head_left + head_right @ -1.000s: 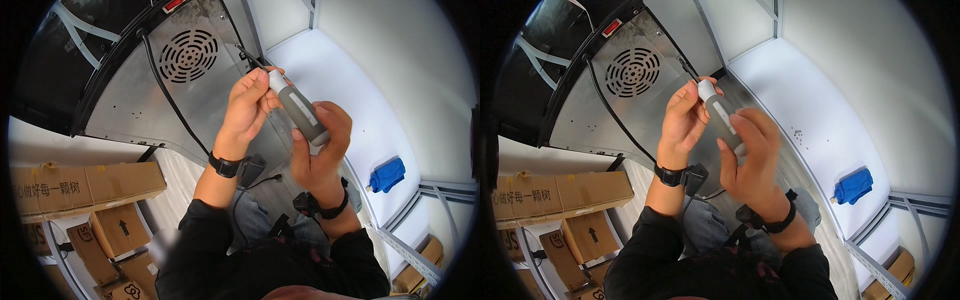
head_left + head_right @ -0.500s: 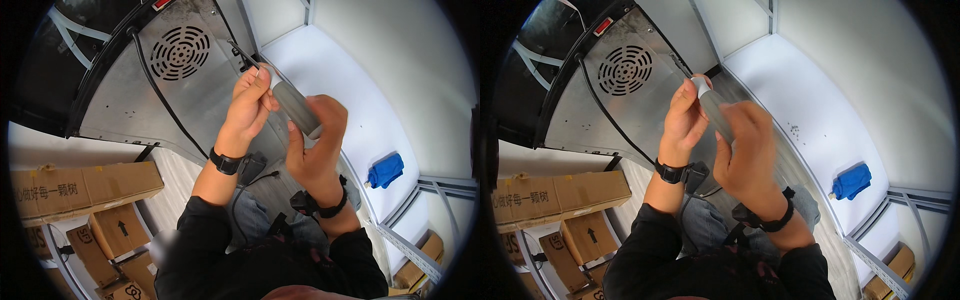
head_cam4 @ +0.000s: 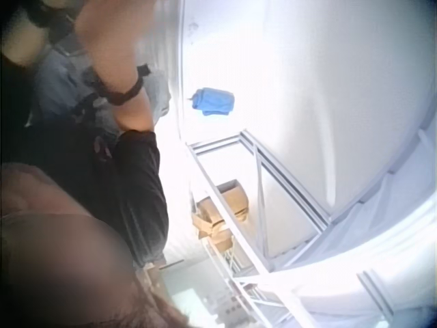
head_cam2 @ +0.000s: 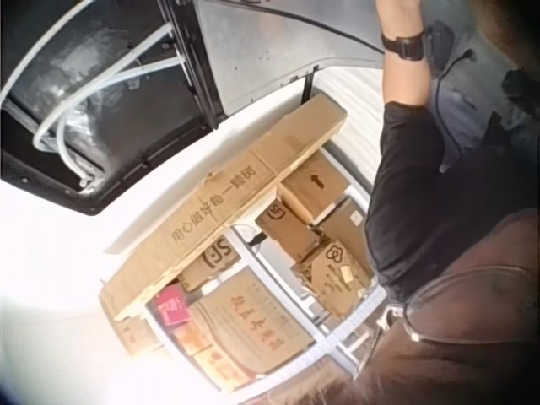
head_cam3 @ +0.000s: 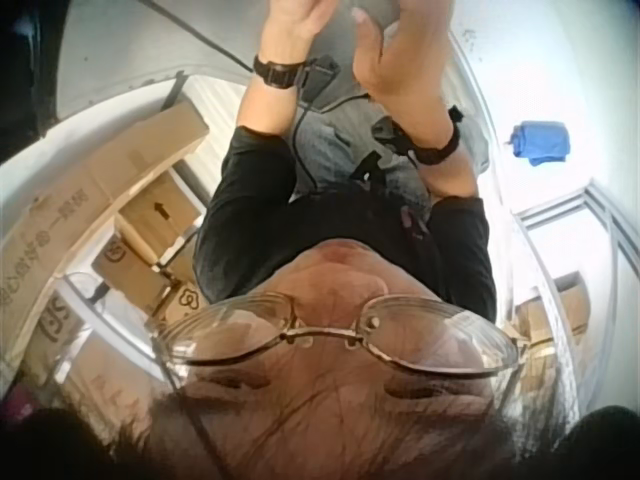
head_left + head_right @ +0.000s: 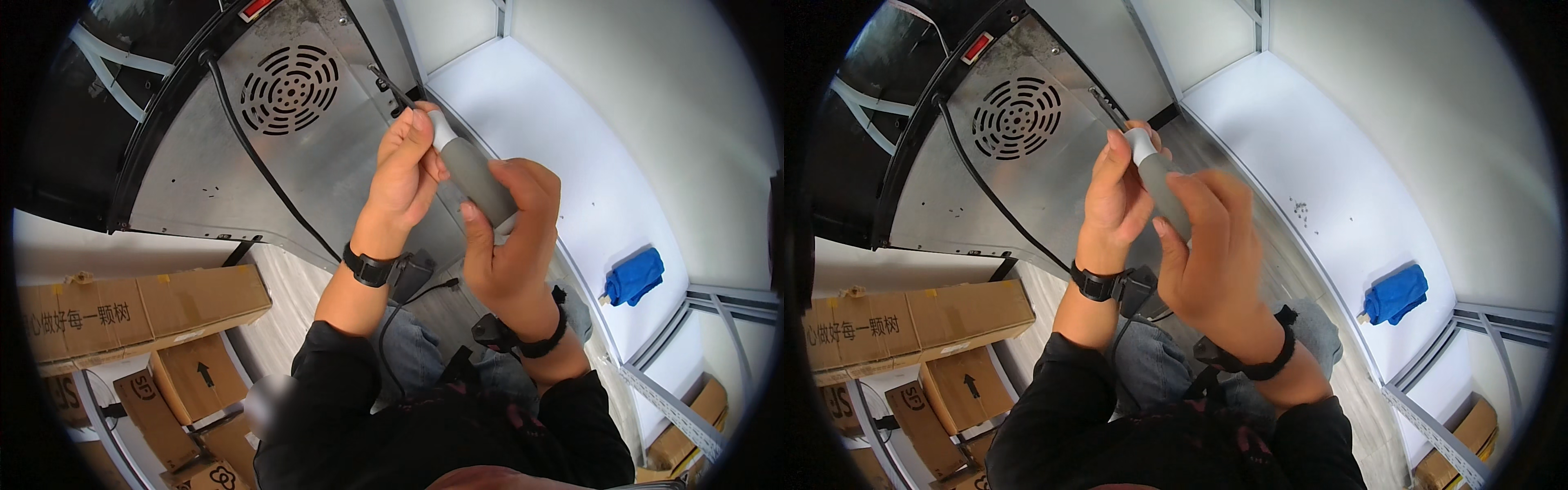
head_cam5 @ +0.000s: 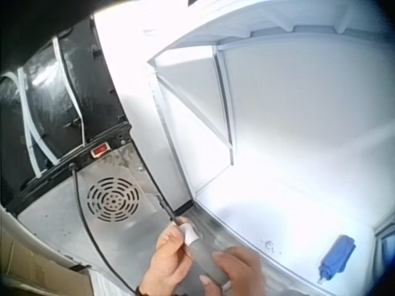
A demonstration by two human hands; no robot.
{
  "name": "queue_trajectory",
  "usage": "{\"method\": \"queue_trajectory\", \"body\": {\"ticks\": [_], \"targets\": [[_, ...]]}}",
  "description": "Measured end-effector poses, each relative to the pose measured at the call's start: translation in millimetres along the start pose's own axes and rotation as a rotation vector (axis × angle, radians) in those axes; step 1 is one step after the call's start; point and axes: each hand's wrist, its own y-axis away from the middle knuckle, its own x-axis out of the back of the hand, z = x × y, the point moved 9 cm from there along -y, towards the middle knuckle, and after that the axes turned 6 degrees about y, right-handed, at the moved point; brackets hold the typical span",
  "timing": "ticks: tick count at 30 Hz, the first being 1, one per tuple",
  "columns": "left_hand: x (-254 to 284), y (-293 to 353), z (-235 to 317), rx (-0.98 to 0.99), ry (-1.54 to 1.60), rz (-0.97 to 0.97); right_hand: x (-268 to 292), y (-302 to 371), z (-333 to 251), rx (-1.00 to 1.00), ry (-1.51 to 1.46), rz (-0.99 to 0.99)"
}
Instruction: The person wipes the underside of a black electronic device with a blue cloth, then picks up a metal backplate and aligns it to the device. Using a screwdriver, the person fastens the backplate by driving several screws into the mounting holes.
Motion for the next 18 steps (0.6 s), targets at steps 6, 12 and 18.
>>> {"method": "queue_trajectory", "body": {"ticks": [6,12,18], "targets": [[-33.9,3.2,8.2,0.046,0.028,-0.155,-10.2,4.4,30.9,-0.271,-0.042,-0.274],[-6.5,-0.2,9.2,-0.041,-0.055,-0.104,1.6,-6.4,6.6,-0.016,-0.143,0.032],[-35.7,2.9,8.2,0.046,-0.058,-0.101,-7.8,5.4,32.8,-0.275,-0.088,-0.148]]}}
